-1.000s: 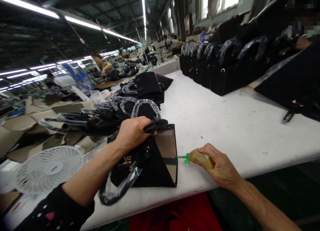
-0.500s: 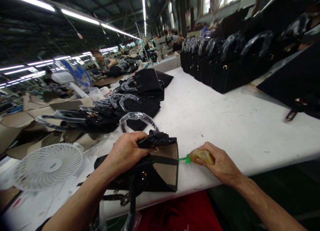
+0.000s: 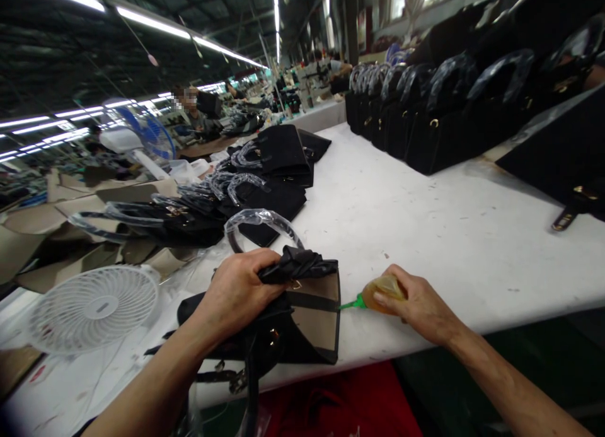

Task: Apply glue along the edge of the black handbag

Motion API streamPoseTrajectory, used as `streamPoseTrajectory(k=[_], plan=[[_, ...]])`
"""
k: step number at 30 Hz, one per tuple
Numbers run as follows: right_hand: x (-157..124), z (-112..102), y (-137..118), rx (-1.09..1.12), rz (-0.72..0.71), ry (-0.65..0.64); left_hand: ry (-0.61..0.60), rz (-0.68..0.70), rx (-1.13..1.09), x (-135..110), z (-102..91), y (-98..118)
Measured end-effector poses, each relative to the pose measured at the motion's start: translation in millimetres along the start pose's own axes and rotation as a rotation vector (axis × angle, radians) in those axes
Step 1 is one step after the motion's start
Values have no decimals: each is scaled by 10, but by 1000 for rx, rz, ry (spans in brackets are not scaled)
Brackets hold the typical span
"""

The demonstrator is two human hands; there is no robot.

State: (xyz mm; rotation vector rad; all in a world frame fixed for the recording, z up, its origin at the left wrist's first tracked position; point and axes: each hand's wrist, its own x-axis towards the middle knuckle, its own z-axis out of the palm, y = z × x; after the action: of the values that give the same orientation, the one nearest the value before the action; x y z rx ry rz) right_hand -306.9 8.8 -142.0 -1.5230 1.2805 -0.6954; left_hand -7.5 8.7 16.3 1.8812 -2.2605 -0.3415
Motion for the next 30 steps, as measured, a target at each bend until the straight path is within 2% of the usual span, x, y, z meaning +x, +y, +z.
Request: streamPoseTrajectory(k=[2,5,9,13,17,21,26,30], plan=[[-1,-5,4,31,23,-1,13,4,-4,-16,1,-14],[-6,-10,2,-3,33,64,10,5,-3,-31,3,-21],[-25,-11,-15,-1,51,-20,5,23,-19,-58,7,-38],[-42,5,-19,-27,28,48,27,38,-36,-91,9,-77],[-77,30,-22,-7,32,-47,25,37,-65,-126,5,-94],[-120,48,-42,-34,-15,45,21,11,-74,-175,16,-114],[-168,65,-51,-55,-60,-53,16,5,-104,-237,28,-126],[-184,64,-6,-15,-96,30,37,12,-112,-287,20,-105]])
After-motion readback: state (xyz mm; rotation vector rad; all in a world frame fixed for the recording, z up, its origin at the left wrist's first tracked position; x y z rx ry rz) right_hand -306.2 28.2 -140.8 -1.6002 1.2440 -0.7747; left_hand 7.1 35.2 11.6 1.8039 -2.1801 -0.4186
